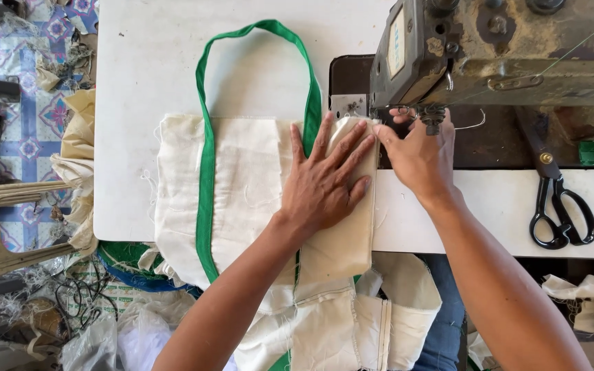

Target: The person sews a white fabric bag with green straps using a sewing machine, guiding the material through the needle. They then use scissors to cut the thread and trim loose edges, before picking up another bag to repeat the sewing process.

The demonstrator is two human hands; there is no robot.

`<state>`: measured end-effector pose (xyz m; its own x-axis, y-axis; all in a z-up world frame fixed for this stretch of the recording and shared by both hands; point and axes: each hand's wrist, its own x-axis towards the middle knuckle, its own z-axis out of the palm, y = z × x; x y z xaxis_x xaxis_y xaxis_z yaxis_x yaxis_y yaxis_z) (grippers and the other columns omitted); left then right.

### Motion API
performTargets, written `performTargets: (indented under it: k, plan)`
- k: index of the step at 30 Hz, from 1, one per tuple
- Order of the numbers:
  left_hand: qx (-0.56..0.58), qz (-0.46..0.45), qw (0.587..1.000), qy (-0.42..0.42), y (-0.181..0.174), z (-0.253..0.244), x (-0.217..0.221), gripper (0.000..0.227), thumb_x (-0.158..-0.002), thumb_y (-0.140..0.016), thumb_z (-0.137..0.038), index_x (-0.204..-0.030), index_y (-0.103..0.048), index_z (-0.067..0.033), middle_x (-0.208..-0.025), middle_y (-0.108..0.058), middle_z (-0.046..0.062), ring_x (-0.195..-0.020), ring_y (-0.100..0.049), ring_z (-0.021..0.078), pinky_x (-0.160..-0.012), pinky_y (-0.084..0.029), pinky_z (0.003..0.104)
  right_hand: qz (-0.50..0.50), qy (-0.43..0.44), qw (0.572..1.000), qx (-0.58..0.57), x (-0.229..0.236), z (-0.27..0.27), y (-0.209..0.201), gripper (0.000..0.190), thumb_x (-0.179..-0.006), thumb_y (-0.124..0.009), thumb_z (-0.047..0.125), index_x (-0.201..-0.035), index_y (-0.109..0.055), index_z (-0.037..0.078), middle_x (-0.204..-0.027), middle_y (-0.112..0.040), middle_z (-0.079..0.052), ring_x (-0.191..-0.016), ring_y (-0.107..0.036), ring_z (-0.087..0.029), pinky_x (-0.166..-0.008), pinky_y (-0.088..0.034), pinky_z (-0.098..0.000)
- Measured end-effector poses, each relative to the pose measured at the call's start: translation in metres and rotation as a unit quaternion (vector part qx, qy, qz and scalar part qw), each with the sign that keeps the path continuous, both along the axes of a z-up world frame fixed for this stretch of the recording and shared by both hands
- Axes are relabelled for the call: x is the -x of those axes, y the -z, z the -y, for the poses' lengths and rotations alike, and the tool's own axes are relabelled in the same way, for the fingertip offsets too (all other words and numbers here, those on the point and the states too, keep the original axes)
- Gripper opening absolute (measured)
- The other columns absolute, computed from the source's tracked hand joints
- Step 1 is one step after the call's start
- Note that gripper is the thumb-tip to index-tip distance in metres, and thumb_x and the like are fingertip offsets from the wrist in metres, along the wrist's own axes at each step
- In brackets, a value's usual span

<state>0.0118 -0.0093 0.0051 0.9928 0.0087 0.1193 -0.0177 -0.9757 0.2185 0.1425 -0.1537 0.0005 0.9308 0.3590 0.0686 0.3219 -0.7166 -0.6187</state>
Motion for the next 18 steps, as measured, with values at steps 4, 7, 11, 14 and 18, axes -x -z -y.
performTargets:
  k: [4, 7, 11, 14, 18]
  plan:
    - [-0.011, -0.014, 1.0, -0.009, -0.002, 0.0, -0.007, 0.064, -0.103, -0.045, -0.052, -0.162, -0.035, -0.0305, -0.171, -0.025, -0.007, -0.159, -0.01, 0.0381, -0.119, -0.007, 0.077, 0.028, -0.008, 1.0, 0.001, -0.002, 0.003, 0.002, 0.026, -0.092, -0.086, 0.026, -0.11, -0.074, 0.013, -0.103, -0.072, -0.006, -0.092, -0.07, -0.029, -0.078, -0.052, -0.0402]
    - [-0.005, -0.021, 1.0, -0.01, -0.002, 0.0, -0.008, 0.064, -0.103, -0.046, -0.052, -0.163, -0.036, -0.0299, -0.172, -0.024, -0.007, -0.159, -0.008, 0.0369, -0.12, -0.005, 0.076, 0.031, -0.016, 0.999, -0.007, -0.003, 0.011, 0.014, 0.02, -0.096, -0.082, 0.021, -0.113, -0.075, 0.015, -0.107, -0.065, -0.007, -0.096, -0.069, -0.033, -0.081, -0.052, -0.041]
    - [-0.006, -0.024, 1.0, -0.011, 0.0, 0.0, -0.008, 0.064, -0.103, -0.044, -0.052, -0.163, -0.035, -0.0306, -0.172, -0.023, -0.007, -0.159, -0.007, 0.0367, -0.12, -0.002, 0.076, 0.189, -0.146, 0.97, 0.039, 0.003, 0.023, 0.026, 0.03, -0.102, -0.065, 0.015, -0.129, -0.074, 0.009, -0.113, -0.065, -0.019, -0.111, -0.054, -0.046, -0.086, -0.044, -0.0483]
    - [-0.002, -0.019, 1.0, -0.009, 0.001, 0.0, -0.009, 0.064, -0.103, -0.044, -0.051, -0.163, -0.035, -0.0301, -0.172, -0.023, -0.007, -0.16, -0.007, 0.0366, -0.12, 0.0, 0.076, 0.253, -0.175, 0.948, 0.08, 0.002, 0.027, 0.02, 0.039, -0.099, -0.064, 0.018, -0.136, -0.073, 0.013, -0.114, -0.061, -0.016, -0.112, -0.048, -0.043, -0.086, -0.04, -0.0459]
    - [0.004, -0.016, 1.0, -0.009, -0.002, 0.0, -0.011, 0.064, -0.103, -0.045, -0.05, -0.163, -0.036, -0.0291, -0.172, -0.025, -0.006, -0.16, -0.008, 0.0366, -0.12, 0.0, 0.076, 0.271, -0.178, 0.937, 0.135, 0.004, 0.038, 0.019, 0.036, -0.105, -0.058, 0.027, -0.134, -0.076, 0.017, -0.105, -0.06, -0.019, -0.115, -0.051, -0.043, -0.091, -0.036, -0.0467]
